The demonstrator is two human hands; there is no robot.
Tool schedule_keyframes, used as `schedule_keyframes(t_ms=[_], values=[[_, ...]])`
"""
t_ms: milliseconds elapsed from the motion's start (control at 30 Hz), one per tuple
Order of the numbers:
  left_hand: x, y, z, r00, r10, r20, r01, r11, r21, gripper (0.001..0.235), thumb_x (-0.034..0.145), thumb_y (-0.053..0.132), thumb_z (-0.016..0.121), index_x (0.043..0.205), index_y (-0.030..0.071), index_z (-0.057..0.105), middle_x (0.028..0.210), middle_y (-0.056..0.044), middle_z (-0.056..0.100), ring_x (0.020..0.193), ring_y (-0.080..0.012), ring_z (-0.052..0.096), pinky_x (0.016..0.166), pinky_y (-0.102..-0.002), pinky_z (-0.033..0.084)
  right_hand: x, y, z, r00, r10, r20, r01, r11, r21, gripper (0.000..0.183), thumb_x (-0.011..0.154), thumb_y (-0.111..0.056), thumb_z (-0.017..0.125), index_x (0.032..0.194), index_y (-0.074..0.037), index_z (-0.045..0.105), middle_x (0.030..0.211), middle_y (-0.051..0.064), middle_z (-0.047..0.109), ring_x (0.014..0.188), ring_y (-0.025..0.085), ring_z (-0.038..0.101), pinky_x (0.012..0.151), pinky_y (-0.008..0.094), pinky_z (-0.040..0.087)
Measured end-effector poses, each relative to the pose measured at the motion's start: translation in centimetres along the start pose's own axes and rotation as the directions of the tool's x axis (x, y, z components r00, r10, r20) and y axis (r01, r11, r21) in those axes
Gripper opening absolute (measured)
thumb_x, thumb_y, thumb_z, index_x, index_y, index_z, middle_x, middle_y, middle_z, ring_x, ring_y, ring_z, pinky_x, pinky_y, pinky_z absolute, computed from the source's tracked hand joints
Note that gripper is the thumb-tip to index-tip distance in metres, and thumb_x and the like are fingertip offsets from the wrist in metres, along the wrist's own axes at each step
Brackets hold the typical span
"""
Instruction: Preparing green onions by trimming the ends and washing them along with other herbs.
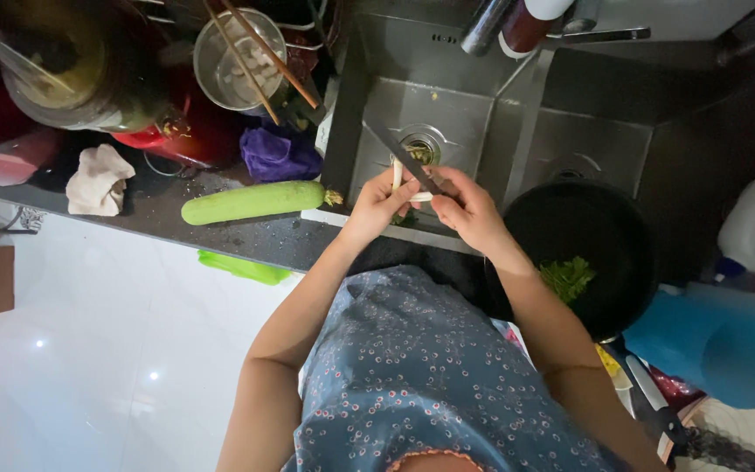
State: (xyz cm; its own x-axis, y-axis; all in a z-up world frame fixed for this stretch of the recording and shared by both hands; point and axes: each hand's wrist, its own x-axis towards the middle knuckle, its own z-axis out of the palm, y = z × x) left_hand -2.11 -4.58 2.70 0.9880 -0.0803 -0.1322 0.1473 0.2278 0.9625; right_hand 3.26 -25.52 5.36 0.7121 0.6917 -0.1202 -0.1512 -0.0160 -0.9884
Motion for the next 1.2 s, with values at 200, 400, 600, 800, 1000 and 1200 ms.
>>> schedule_keyframes(t_ms=[200, 400, 600, 800, 1000, 1200], values=[[-0.2, 0.9, 0.3, 0.988, -0.148, 0.034, 0.144, 0.983, 0.110, 0.021, 0.106, 0.024, 0.058, 0.115, 0.007, 0.066, 0.076, 0.002, 0.064, 0.057, -0.0021, 0.048, 0.049, -0.020, 0.036, 0.3, 2.6, -0.3, 0.988, -0.020, -0.151, 0.040, 0.991, 0.125, 0.034, 0.106, -0.003, 0.060, 0.140, -0.005, 0.054, 0.080, 0.000, 0.054, 0.060, 0.005, 0.045, 0.049, 0.022, 0.033], [-0.2, 2.8, 0.2, 0.959, 0.285, 0.007, -0.188, 0.613, 0.767, 0.028, 0.111, 0.029, 0.055, 0.120, 0.002, 0.060, 0.089, -0.018, 0.070, 0.080, -0.0385, 0.067, 0.065, -0.046, 0.051, -0.2, -0.7, -2.4, 0.984, 0.073, -0.161, -0.036, 0.975, 0.218, 0.049, 0.108, -0.010, 0.054, 0.155, -0.015, 0.044, 0.073, -0.001, 0.054, 0.055, 0.006, 0.044, 0.049, 0.020, 0.037], [0.2, 2.7, 0.9, 0.927, 0.349, 0.139, -0.290, 0.429, 0.856, 0.023, 0.098, 0.022, 0.060, 0.110, 0.004, 0.064, 0.085, -0.019, 0.069, 0.076, -0.0413, 0.067, 0.066, -0.051, 0.052, -0.3, -3.0, -1.7, 0.989, 0.142, 0.038, -0.129, 0.960, -0.248, 0.072, 0.094, -0.007, 0.069, 0.159, -0.018, 0.041, 0.074, 0.001, 0.058, 0.062, 0.007, 0.050, 0.054, 0.025, 0.043], [0.0, 2.0, 0.4, 0.930, 0.317, 0.188, -0.312, 0.406, 0.859, 0.019, 0.101, 0.023, 0.062, 0.098, 0.004, 0.065, 0.083, -0.017, 0.067, 0.077, -0.0399, 0.066, 0.070, -0.050, 0.052, -0.3, -2.9, -1.6, 0.995, 0.093, 0.023, -0.083, 0.958, -0.273, 0.068, 0.094, -0.008, 0.069, 0.156, -0.017, 0.043, 0.089, -0.002, 0.069, 0.072, 0.004, 0.058, 0.062, 0.023, 0.049], [-0.1, 3.4, 0.7, 0.900, 0.386, 0.203, -0.364, 0.409, 0.836, 0.021, 0.101, 0.025, 0.061, 0.106, 0.006, 0.067, 0.091, -0.018, 0.068, 0.085, -0.0409, 0.066, 0.076, -0.050, 0.052, -0.3, -2.0, -1.6, 0.987, 0.155, 0.041, -0.146, 0.974, -0.176, 0.065, 0.095, -0.008, 0.067, 0.156, -0.016, 0.045, 0.083, -0.001, 0.059, 0.065, 0.006, 0.049, 0.055, 0.023, 0.042], [0.1, 2.3, 0.7, 0.922, 0.332, 0.199, -0.330, 0.407, 0.852, 0.025, 0.103, 0.028, 0.061, 0.115, 0.007, 0.066, 0.091, -0.017, 0.069, 0.084, -0.0394, 0.067, 0.073, -0.049, 0.053, -0.2, 0.6, -1.4, 0.988, 0.088, 0.129, -0.103, 0.988, 0.114, 0.050, 0.103, -0.006, 0.058, 0.152, -0.010, 0.046, 0.073, -0.003, 0.050, 0.059, 0.004, 0.044, 0.053, 0.022, 0.037]])
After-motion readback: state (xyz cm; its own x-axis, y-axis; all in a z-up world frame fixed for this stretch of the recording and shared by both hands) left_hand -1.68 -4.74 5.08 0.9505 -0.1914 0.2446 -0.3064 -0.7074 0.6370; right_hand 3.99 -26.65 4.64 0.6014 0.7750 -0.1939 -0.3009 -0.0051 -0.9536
